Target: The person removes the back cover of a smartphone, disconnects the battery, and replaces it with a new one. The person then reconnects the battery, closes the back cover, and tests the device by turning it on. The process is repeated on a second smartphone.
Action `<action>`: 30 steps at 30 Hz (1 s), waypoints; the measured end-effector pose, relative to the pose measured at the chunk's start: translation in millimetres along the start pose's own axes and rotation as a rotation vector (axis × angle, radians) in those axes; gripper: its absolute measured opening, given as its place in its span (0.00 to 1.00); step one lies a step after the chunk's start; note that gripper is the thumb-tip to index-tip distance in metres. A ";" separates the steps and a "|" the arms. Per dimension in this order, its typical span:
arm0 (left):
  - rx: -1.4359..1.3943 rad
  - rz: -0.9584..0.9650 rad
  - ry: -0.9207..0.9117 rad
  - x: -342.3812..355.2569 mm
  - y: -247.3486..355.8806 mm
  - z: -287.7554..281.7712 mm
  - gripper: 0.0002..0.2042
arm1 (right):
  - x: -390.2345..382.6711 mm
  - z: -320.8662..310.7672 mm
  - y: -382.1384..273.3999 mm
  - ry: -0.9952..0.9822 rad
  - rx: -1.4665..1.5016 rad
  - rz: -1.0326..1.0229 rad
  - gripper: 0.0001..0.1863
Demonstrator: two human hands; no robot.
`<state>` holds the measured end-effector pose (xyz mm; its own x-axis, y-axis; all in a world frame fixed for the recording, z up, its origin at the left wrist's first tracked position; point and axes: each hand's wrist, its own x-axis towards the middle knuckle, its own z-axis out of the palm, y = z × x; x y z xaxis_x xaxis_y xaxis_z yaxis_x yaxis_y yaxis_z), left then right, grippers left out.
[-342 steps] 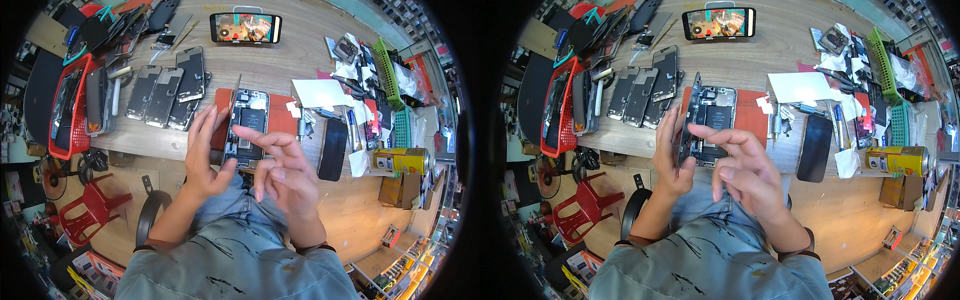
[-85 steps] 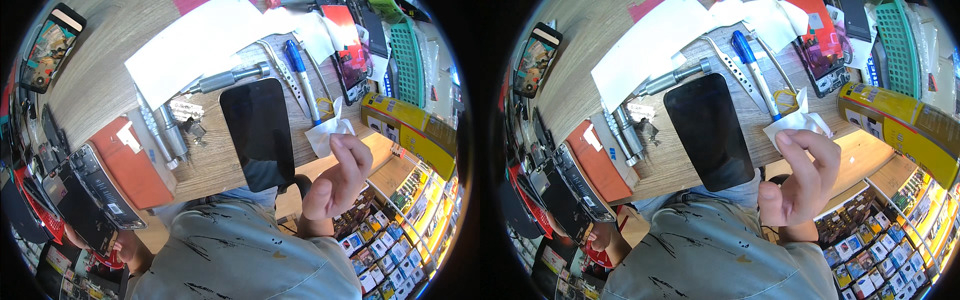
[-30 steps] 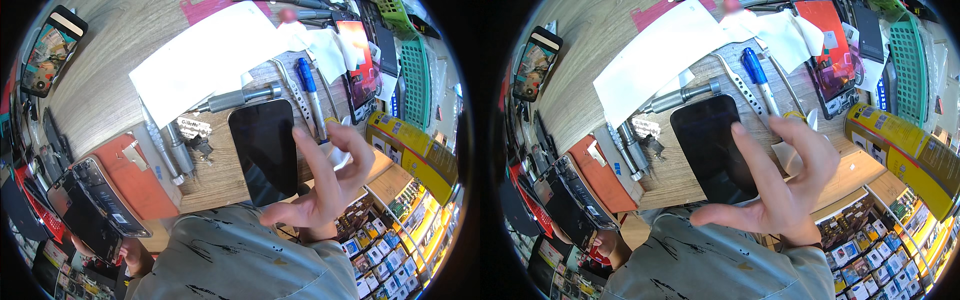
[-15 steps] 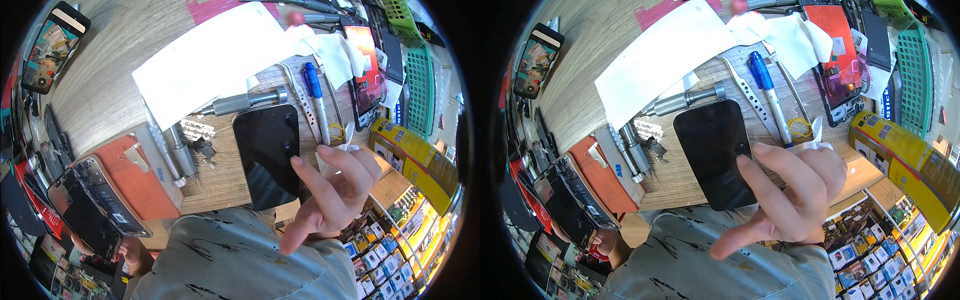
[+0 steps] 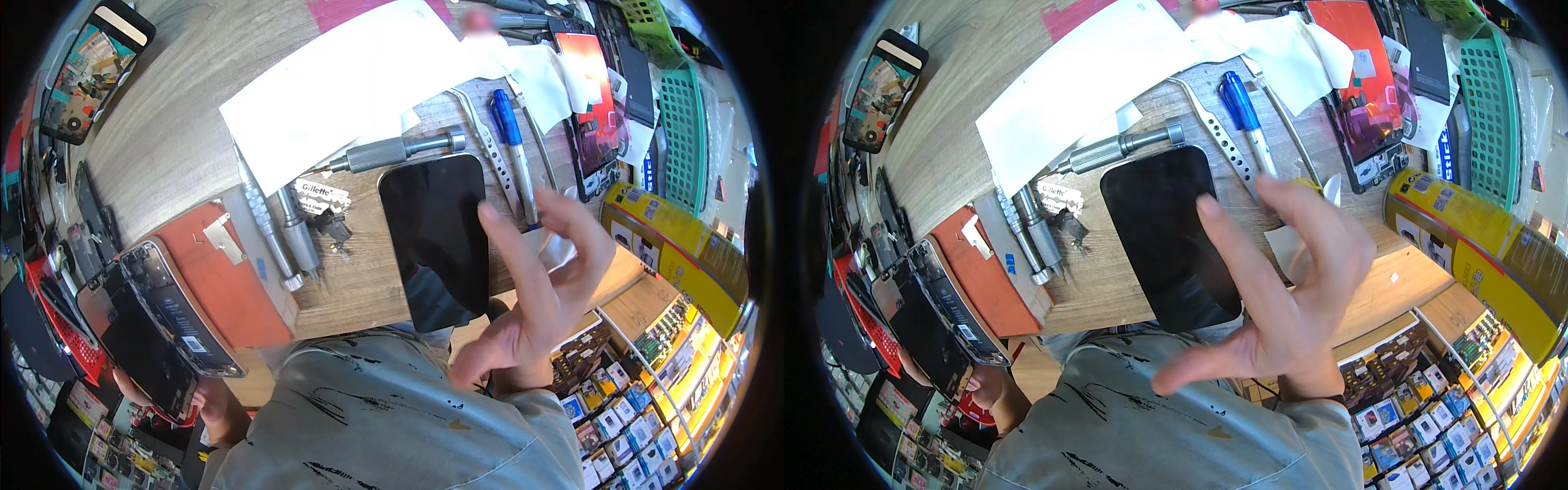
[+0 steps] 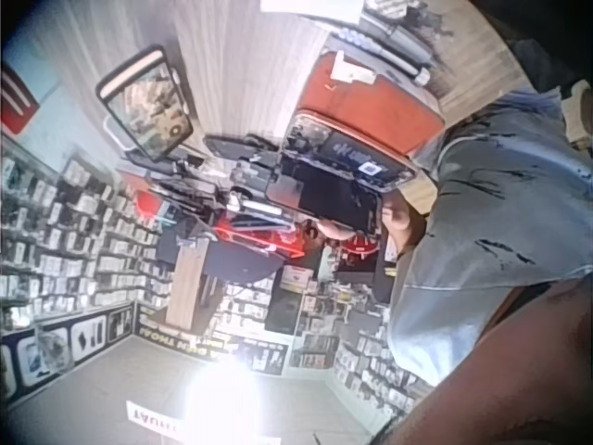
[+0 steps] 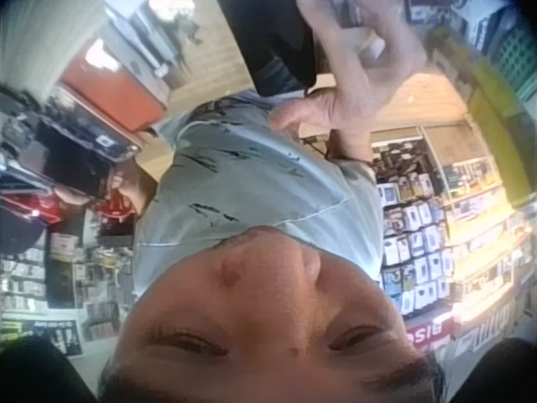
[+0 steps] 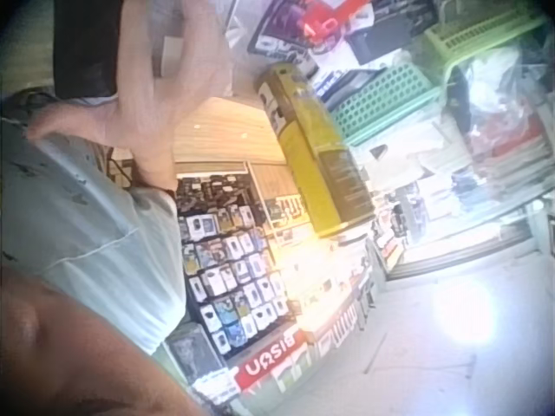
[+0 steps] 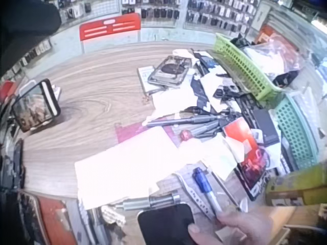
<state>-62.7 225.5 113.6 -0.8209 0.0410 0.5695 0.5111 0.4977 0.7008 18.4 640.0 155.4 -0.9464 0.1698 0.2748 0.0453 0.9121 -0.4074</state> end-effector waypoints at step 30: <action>0.026 0.063 -0.170 24.5 16.8 22.5 0.45 | -55.5 10.2 -47.7 0.068 0.008 0.190 0.67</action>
<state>-79.9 254.3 129.7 -0.8198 0.2173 0.5299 0.5580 0.5116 0.6534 65.5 583.3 150.7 -0.8972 0.3637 0.2504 0.2184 0.8584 -0.4642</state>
